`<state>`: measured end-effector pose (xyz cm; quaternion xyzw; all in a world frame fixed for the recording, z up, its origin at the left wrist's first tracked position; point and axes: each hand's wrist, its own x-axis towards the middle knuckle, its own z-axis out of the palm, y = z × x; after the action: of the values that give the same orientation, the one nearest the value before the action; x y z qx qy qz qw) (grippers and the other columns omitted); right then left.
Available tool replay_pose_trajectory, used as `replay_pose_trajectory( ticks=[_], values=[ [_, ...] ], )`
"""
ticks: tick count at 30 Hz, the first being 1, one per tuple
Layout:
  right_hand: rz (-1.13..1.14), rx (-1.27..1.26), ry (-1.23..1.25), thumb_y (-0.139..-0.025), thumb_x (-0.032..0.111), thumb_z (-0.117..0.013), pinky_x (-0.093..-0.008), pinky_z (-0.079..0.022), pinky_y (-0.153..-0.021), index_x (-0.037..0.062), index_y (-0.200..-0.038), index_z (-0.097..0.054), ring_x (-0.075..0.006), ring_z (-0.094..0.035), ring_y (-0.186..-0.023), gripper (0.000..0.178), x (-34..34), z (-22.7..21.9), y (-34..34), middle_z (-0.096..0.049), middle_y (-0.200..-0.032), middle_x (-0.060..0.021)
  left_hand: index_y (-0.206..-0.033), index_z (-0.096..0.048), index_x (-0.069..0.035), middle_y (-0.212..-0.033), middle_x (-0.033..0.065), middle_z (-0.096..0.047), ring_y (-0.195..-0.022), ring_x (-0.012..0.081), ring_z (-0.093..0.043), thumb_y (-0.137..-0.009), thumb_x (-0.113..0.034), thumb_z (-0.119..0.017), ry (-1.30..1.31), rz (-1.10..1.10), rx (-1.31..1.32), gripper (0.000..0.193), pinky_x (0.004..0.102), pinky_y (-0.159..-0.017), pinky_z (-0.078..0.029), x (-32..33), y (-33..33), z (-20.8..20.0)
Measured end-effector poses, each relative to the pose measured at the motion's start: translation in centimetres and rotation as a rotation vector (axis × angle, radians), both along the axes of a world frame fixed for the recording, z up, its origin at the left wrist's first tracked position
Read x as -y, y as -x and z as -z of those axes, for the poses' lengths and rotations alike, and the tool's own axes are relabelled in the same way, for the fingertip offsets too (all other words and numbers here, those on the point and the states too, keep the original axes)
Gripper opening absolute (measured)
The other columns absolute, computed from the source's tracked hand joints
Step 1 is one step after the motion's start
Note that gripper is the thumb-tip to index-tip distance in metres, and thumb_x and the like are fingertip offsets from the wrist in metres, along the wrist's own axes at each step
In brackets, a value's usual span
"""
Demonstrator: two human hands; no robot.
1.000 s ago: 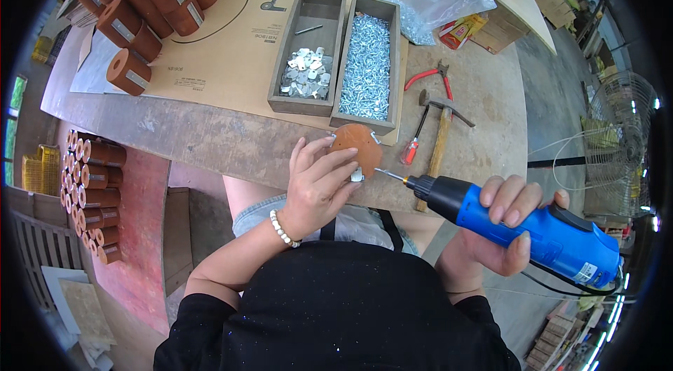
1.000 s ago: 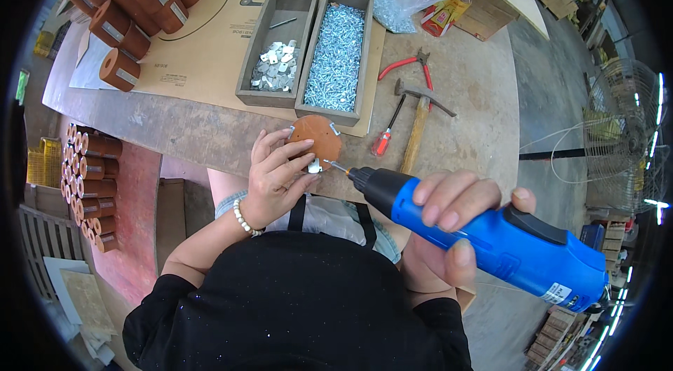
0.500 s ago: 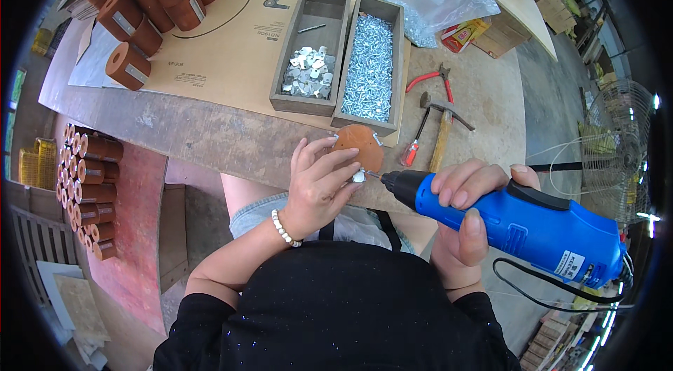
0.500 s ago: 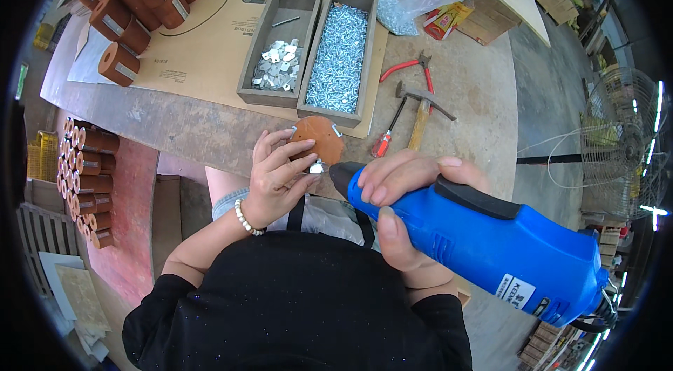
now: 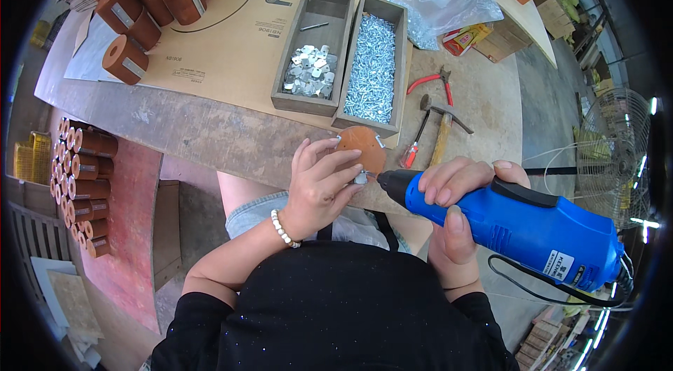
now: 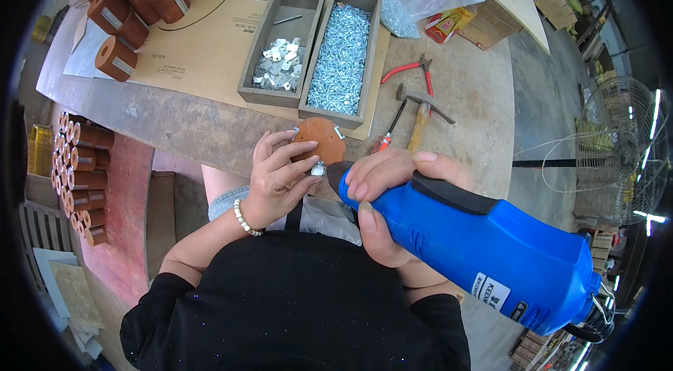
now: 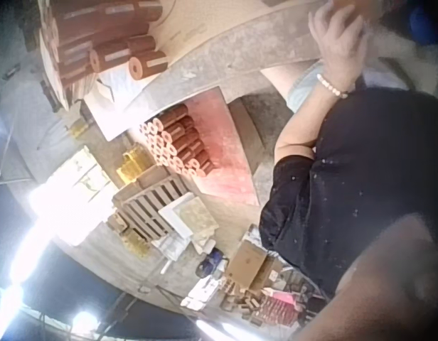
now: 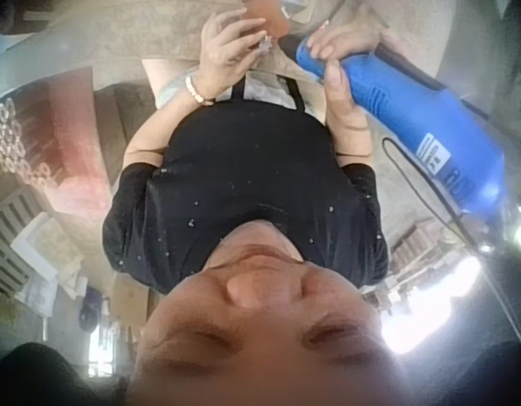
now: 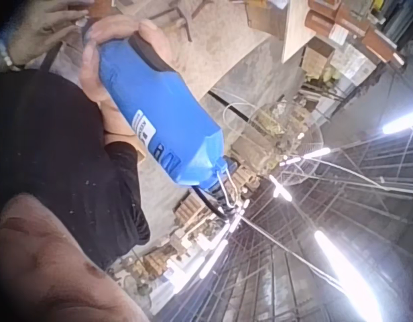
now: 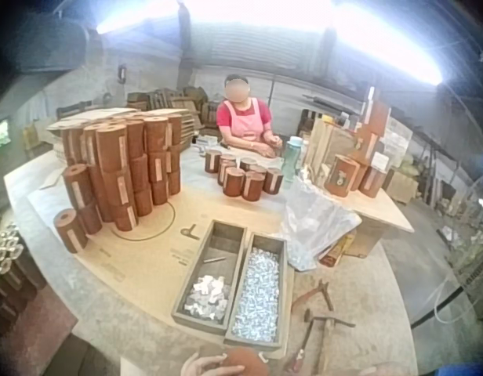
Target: Assemble metal components onto bamboo cylinders using various hand tools.
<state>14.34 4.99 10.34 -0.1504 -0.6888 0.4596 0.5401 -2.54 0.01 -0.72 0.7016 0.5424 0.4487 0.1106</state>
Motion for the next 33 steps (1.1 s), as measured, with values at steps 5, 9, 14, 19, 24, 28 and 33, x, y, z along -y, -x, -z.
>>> replay_pose_trajectory(
  ticks=[5,9,14,19,24,28,33],
  values=[
    [-0.008,0.077,-0.032,-0.076,0.001,-0.056,-0.0365,-0.048,-0.07,0.0111,-0.125,-0.026,-0.0217,-0.057,-0.072,0.059,-0.1,-0.4,0.4,-0.056,-0.079,-0.0088,-0.091,-0.067,-0.011,-0.109,0.004,-0.061,-0.109,0.0307,-0.048,-0.059,-0.012,-0.076,0.002,0.014,0.011,0.034,0.0502,-0.093,-0.032,-0.1,0.0,-0.2],
    [-0.034,0.022,-0.003,-0.073,-0.002,-0.057,-0.0356,-0.049,-0.069,0.0073,-0.121,-0.028,-0.0217,-0.058,-0.071,0.057,-0.2,-0.5,1.2,-0.056,-0.078,-0.0093,-0.091,-0.067,-0.01,-0.109,0.0045,-0.061,-0.109,0.0311,-0.048,-0.058,-0.011,-0.076,0.005,0.013,0.005,0.035,0.0478,-0.091,-0.035,-0.1,0.1,-0.3],
    [-0.037,0.042,-0.013,-0.071,-0.003,-0.057,-0.0353,-0.049,-0.067,0.0049,-0.117,-0.029,-0.021,-0.058,-0.067,0.054,-0.7,-0.7,1.6,-0.056,-0.073,-0.0087,-0.092,-0.066,-0.008,-0.108,0.0054,-0.061,-0.108,0.0323,-0.048,-0.057,-0.006,-0.076,-0.028,0.035,0.091,0.036,0.041,-0.09,-0.039,-0.2,0.0,0.1],
    [-0.015,0.067,-0.007,-0.07,-0.004,-0.055,-0.0342,-0.049,-0.067,0.0047,-0.112,-0.028,-0.0202,-0.058,-0.065,0.051,-0.8,-0.8,2.0,-0.055,-0.07,-0.0082,-0.092,-0.066,-0.008,-0.108,0.0055,-0.061,-0.107,0.0323,-0.048,-0.058,-0.006,-0.075,-0.025,0.04,0.094,0.036,0.0409,-0.089,-0.04,-0.2,0.1,0.2],
    [-0.031,0.095,-0.03,-0.07,-0.005,-0.055,-0.0338,-0.049,-0.067,0.0042,-0.111,-0.028,-0.0203,-0.058,-0.066,0.05,-1.0,-0.8,2.2,-0.054,-0.07,-0.008,-0.091,-0.066,-0.008,-0.108,0.0056,-0.061,-0.106,0.0321,-0.048,-0.058,-0.006,-0.075,-0.024,0.044,0.112,0.034,0.0408,-0.089,-0.04,-0.2,0.1,0.3],
    [-0.049,0.129,0.001,-0.07,-0.007,-0.054,-0.0331,-0.049,-0.068,0.0036,-0.111,-0.028,-0.0202,-0.058,-0.068,0.05,-1.0,-1.1,2.2,-0.054,-0.07,-0.0078,-0.09,-0.067,-0.007,-0.107,0.0058,-0.061,-0.106,0.0317,-0.048,-0.058,-0.006,-0.075,-0.028,0.043,0.122,0.033,0.0404,-0.089,-0.041,-0.1,0.1,0.2],
    [-0.046,0.146,-0.001,-0.071,-0.007,-0.054,-0.0324,-0.048,-0.068,0.0037,-0.11,-0.027,-0.0197,-0.057,-0.067,0.048,-1.2,-1.0,2.5,-0.053,-0.069,-0.0072,-0.09,-0.067,-0.007,-0.107,0.006,-0.061,-0.106,0.0314,-0.048,-0.058,-0.006,-0.075,-0.028,0.04,0.128,0.033,0.0405,-0.089,-0.041,-0.2,0.2,0.5]
  ],
)
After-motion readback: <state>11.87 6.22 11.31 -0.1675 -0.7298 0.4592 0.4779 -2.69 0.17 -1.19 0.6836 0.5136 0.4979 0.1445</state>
